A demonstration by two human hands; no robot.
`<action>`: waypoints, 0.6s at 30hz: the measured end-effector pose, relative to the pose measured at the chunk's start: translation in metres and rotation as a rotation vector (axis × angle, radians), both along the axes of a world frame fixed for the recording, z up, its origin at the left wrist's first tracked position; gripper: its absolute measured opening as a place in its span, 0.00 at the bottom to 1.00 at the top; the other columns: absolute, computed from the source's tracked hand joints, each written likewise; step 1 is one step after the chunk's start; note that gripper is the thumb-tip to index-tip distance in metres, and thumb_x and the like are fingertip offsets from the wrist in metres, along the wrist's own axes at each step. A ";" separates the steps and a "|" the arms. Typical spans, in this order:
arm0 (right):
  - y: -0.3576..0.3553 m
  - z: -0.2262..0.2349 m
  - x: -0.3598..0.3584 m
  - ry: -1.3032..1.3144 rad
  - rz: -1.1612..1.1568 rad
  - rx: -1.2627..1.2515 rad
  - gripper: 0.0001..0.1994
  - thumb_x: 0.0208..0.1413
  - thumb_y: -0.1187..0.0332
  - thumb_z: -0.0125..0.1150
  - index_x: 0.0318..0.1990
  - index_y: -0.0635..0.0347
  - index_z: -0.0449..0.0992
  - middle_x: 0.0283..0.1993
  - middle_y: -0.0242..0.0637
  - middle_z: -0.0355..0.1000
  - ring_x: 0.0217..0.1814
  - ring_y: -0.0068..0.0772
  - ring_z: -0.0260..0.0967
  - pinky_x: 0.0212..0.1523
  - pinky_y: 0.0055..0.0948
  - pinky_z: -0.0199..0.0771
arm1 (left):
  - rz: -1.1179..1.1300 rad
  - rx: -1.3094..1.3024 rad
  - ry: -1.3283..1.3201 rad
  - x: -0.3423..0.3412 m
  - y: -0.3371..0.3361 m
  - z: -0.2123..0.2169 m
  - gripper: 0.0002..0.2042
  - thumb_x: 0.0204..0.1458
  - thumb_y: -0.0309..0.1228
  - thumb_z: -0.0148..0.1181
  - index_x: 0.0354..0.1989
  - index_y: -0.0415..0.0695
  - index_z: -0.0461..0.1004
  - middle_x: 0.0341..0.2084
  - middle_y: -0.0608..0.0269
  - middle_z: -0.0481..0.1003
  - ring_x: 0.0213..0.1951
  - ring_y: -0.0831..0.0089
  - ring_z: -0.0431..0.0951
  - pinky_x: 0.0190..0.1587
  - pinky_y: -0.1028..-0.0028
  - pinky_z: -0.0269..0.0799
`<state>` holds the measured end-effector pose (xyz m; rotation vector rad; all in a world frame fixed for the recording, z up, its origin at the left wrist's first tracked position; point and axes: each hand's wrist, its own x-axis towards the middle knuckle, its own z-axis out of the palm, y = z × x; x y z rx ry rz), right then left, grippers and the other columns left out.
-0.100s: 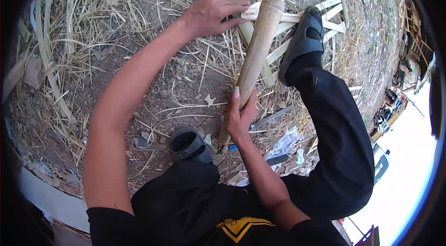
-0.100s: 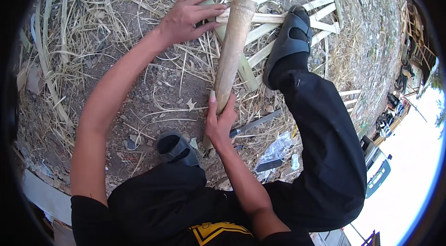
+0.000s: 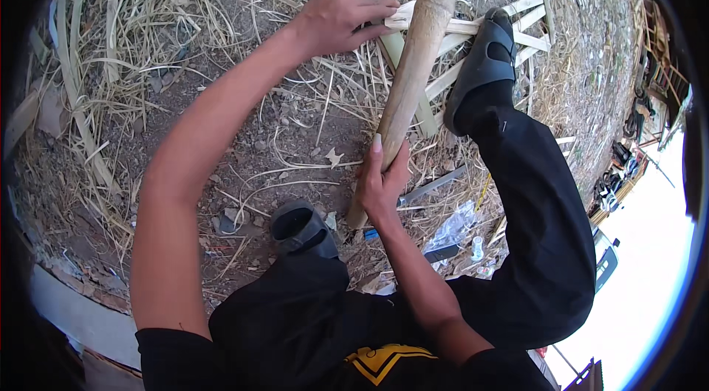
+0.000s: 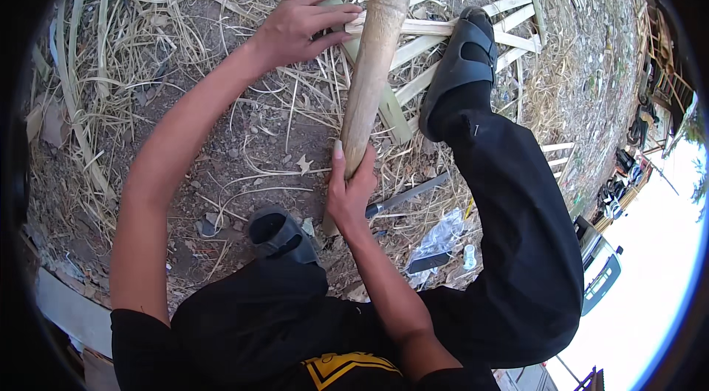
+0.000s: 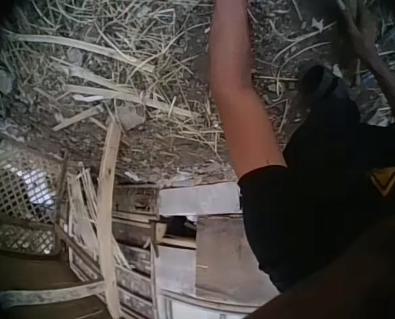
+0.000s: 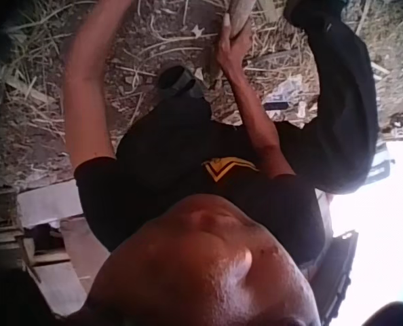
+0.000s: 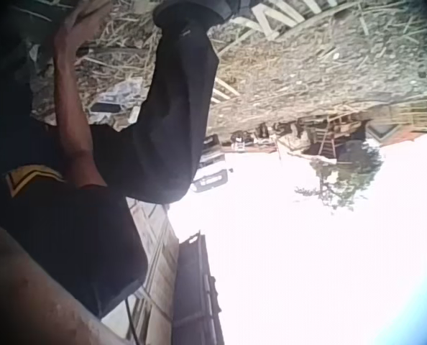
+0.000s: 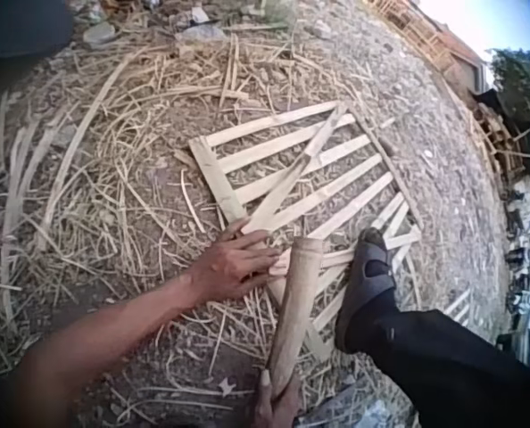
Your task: The person constructs a bamboo lattice by arranging thin bamboo strips into a frame and securing them by driving small fasteners through the wood using a thick piece of bamboo as a mallet.
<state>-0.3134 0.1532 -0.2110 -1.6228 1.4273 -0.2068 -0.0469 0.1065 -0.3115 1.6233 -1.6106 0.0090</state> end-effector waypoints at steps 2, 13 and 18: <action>-0.004 0.000 0.003 0.064 0.050 -0.008 0.15 0.68 0.62 0.57 0.50 0.64 0.67 0.21 0.34 0.69 0.19 0.25 0.68 0.21 0.30 0.67 | 0.003 0.006 -0.015 0.002 -0.001 -0.001 0.18 0.54 0.43 0.67 0.50 0.48 0.81 0.48 0.69 0.82 0.63 0.67 0.72 0.72 0.53 0.51; -0.012 0.026 0.004 -0.107 0.057 -0.183 0.16 0.68 0.60 0.57 0.49 0.65 0.65 0.21 0.34 0.70 0.19 0.24 0.70 0.20 0.26 0.67 | 0.049 0.080 -0.185 0.003 0.008 0.000 0.26 0.56 0.56 0.61 0.57 0.54 0.78 0.59 0.75 0.75 0.71 0.69 0.62 0.75 0.54 0.42; -0.019 0.041 0.019 0.118 0.060 -0.064 0.18 0.68 0.58 0.57 0.47 0.68 0.65 0.22 0.35 0.71 0.20 0.24 0.71 0.20 0.25 0.68 | 0.070 0.128 -0.225 -0.001 0.014 -0.001 0.25 0.57 0.56 0.60 0.58 0.55 0.78 0.60 0.75 0.75 0.70 0.70 0.62 0.76 0.54 0.42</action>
